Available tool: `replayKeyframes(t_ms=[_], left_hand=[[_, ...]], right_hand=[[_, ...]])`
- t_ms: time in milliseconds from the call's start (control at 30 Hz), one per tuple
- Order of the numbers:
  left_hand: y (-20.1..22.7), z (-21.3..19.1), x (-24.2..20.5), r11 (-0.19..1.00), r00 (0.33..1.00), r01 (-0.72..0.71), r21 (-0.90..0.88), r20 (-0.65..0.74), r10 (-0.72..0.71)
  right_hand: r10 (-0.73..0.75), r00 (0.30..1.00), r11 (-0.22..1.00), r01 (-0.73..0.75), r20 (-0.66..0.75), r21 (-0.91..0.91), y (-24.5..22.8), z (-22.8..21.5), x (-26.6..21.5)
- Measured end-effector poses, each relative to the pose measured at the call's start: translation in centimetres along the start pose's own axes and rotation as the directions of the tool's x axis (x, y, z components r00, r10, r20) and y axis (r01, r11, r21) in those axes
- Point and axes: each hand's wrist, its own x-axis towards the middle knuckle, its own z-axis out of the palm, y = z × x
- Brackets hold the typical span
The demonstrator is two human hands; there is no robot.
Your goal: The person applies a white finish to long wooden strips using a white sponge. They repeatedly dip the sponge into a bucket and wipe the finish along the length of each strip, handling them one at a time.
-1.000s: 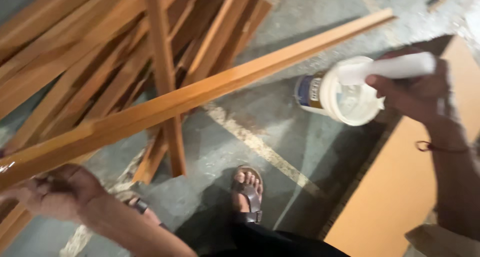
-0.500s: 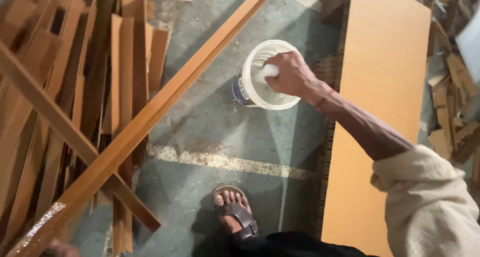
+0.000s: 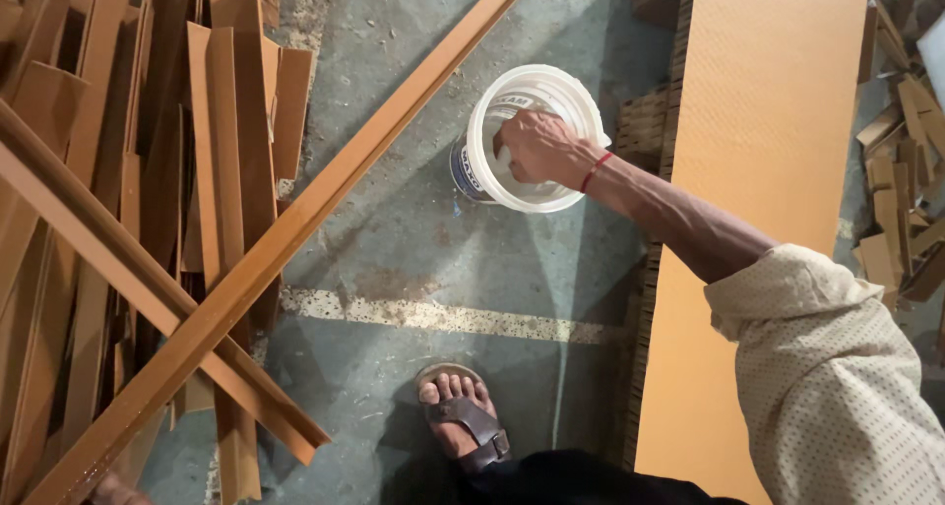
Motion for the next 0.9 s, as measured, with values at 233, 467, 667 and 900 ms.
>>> replayKeyframes(t_ms=[233, 467, 667, 900], left_hand=[[-0.8, -2.7, 1.5, 1.0, 1.0, -0.005, 0.0, -0.003, 0.005], [0.1, -4.7, 1.0, 0.999, 0.999, -0.031, -0.009, -0.018, 0.031], [0.8, -6.3, 0.9, 0.998, 0.999, -0.051, -0.022, -0.005, 0.051], [0.1, -5.9, 0.1, 0.999, 0.999, -0.035, -0.023, 0.01, 0.035]], right_hand=[[-0.04, 0.989, 0.999, 0.039, 0.143, 0.011, 0.5, -0.7, 0.6], [-0.043, 0.964, 0.999, 0.04, 0.261, 0.016, 0.0, -2.1, 0.0], [0.015, 0.935, 0.998, -0.037, 0.354, 0.056, 0.0, -3.4, 0.2], [0.227, 0.878, 0.951, -0.293, 0.422, 0.099, -1.3, -6.8, -1.1]])
